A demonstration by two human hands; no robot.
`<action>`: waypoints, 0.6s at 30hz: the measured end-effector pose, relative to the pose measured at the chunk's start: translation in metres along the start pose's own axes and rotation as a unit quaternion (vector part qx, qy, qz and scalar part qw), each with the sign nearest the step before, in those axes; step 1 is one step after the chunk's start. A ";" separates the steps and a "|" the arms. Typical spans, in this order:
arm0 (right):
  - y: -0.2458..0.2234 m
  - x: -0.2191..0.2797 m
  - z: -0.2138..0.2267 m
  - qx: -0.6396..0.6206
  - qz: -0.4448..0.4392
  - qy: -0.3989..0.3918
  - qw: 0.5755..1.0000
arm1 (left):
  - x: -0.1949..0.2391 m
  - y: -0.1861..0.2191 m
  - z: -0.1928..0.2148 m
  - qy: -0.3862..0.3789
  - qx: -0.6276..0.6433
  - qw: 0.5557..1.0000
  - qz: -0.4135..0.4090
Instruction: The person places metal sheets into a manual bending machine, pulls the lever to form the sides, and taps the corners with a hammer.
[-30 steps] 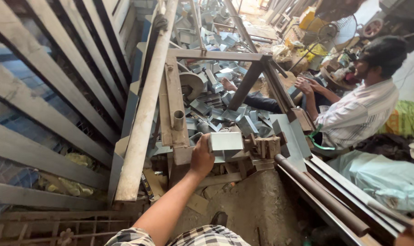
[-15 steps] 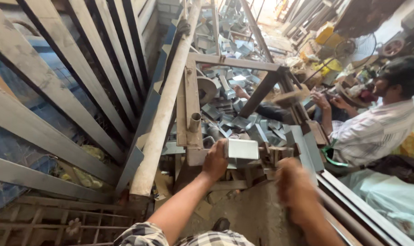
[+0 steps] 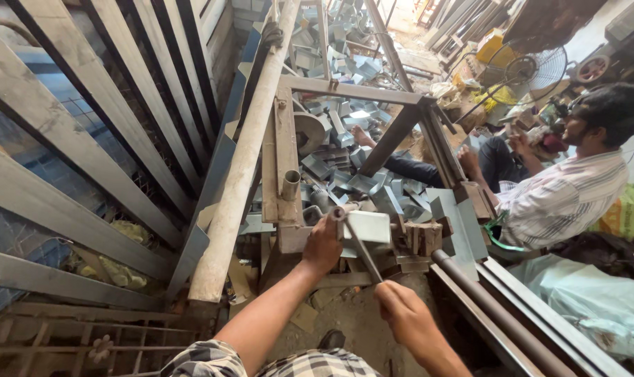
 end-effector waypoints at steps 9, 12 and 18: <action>-0.095 0.040 0.069 -0.261 0.174 0.111 0.943 | 0.002 0.010 0.010 -0.019 0.001 1.000 -0.010; -0.069 0.020 0.044 -0.331 0.287 0.045 0.898 | 0.002 0.013 0.009 -0.012 0.014 0.999 -0.029; -0.026 0.015 -0.016 -0.135 -0.118 -0.020 0.984 | -0.005 0.007 -0.001 -0.032 -0.042 0.994 0.098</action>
Point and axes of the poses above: each hand's wrist, its own x-axis away from the middle knuckle, its own z-axis out of the back of the hand, y = z × x, the point moved 3 cm from there along -x, towards the middle knuckle, and after that the axes turned 9 degrees about z, right-handed, at the moved point
